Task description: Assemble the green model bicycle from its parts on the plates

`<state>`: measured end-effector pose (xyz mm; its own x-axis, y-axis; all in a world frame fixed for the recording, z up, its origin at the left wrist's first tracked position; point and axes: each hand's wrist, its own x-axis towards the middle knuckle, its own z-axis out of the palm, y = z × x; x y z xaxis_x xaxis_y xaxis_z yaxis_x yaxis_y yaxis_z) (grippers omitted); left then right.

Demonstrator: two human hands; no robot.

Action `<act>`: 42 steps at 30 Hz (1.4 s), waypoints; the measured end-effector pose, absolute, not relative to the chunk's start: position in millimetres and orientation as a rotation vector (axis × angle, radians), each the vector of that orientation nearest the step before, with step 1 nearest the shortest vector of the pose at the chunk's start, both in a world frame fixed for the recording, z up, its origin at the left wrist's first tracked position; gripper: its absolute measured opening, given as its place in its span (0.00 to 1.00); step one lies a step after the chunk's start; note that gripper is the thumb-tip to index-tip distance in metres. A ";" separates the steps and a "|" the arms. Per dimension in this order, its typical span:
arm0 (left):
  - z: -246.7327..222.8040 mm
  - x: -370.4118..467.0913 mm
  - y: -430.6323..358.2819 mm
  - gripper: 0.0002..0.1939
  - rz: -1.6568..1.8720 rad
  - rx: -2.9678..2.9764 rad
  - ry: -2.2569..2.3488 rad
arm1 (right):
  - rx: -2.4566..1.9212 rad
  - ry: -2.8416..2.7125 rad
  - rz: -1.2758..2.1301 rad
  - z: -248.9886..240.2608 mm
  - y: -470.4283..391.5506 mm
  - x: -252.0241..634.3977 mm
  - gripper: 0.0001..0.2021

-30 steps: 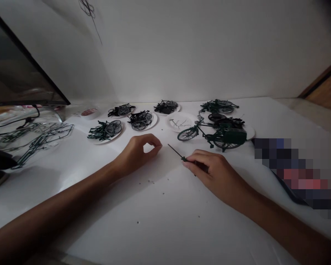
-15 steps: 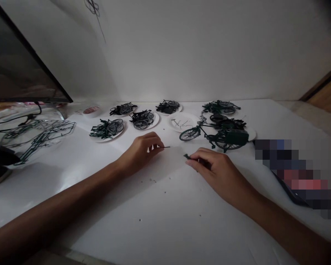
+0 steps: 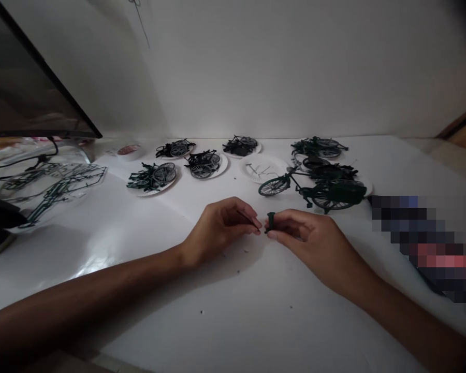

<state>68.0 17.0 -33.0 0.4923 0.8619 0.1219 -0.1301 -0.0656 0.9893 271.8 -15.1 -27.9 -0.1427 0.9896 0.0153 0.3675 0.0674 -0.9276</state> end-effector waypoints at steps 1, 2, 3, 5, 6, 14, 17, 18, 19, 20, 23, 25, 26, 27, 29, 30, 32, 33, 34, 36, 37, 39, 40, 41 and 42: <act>-32.9 68.0 17.1 0.10 0.939 1.394 0.703 | -1.378 -1.594 1.091 -27.7 -15.9 270.4 0.05; -32.4 68.0 17.0 0.10 0.942 1.398 0.718 | -1.371 -1.580 1.104 -27.4 -16.8 269.0 0.04; -31.8 68.2 16.4 0.10 0.940 1.418 0.744 | -1.370 -1.570 1.112 -26.9 -17.8 267.6 0.04; -30.0 68.4 14.7 0.09 0.932 1.495 0.820 | -1.381 -1.548 1.109 -25.9 -19.6 265.2 0.03; -29.3 68.4 13.8 0.09 0.929 1.543 0.861 | -1.389 -1.540 1.101 -25.3 -20.3 264.2 0.03; -31.1 68.0 12.7 0.13 0.997 1.771 0.943 | -1.440 -1.490 1.096 -21.2 -22.1 260.1 0.05; -31.2 68.4 12.7 0.12 1.012 1.803 0.962 | -1.442 -1.466 1.118 -21.4 -22.5 259.5 0.05; -31.0 68.4 12.5 0.12 1.011 1.811 0.969 | -1.443 -1.473 1.112 -21.8 -22.5 259.5 0.05; -30.8 68.4 12.2 0.12 1.009 1.816 0.974 | -1.442 -1.483 1.102 -22.1 -22.6 259.5 0.05; -30.5 68.3 11.8 0.12 1.007 1.819 0.977 | -1.439 -1.491 1.090 -22.4 -22.6 259.7 0.04; -29.6 68.1 10.7 0.13 0.996 1.825 0.974 | -1.438 -1.496 1.092 -21.7 -23.4 260.4 0.04; -29.0 68.1 10.2 0.13 0.984 1.826 0.977 | -1.439 -1.493 1.105 -20.5 -24.3 260.8 0.04; -28.7 68.1 10.0 0.12 0.982 1.824 0.979 | -1.437 -1.490 1.114 -20.0 -24.7 261.0 0.04; -28.4 68.2 9.9 0.12 0.983 1.824 0.980 | -1.435 -1.482 1.119 -19.7 -25.0 261.1 0.04; -28.1 68.4 9.8 0.12 0.995 1.829 0.978 | -1.433 -1.459 1.126 -20.0 -25.0 261.0 0.04; -27.9 68.5 9.8 0.12 1.002 1.832 0.978 | -1.435 -1.449 1.126 -20.5 -24.8 260.9 0.05; -27.6 68.7 9.8 0.12 1.008 1.832 0.984 | -1.439 -1.449 1.115 -21.4 -23.9 260.5 0.05; -27.5 68.7 9.7 0.12 1.010 1.829 0.989 | -1.440 -1.454 1.108 -21.7 -23.6 260.3 0.05; -27.4 68.8 9.5 0.12 1.012 1.824 0.994 | -1.439 -1.461 1.104 -21.7 -23.3 260.2 0.05; -27.4 68.7 9.3 0.12 1.018 1.815 1.006 | -1.435 -1.470 1.097 -21.2 -23.1 260.1 0.05; -27.5 68.7 9.2 0.13 1.020 1.812 1.012 | -1.432 -1.473 1.093 -20.8 -23.2 260.1 0.05; -27.9 68.6 9.2 0.14 1.020 1.812 1.017 | -1.429 -1.488 1.085 -20.0 -23.5 260.2 0.04; -28.1 68.5 9.2 0.14 1.018 1.816 1.018 | -1.427 -1.497 1.079 -19.7 -23.6 260.3 0.04; -28.2 68.5 9.3 0.14 1.020 1.822 1.018 | -1.425 -1.505 1.075 -19.6 -23.6 260.4 0.04; -28.3 68.4 9.3 0.14 1.023 1.829 1.016 | -1.424 -1.510 1.075 -19.5 -23.6 260.5 0.04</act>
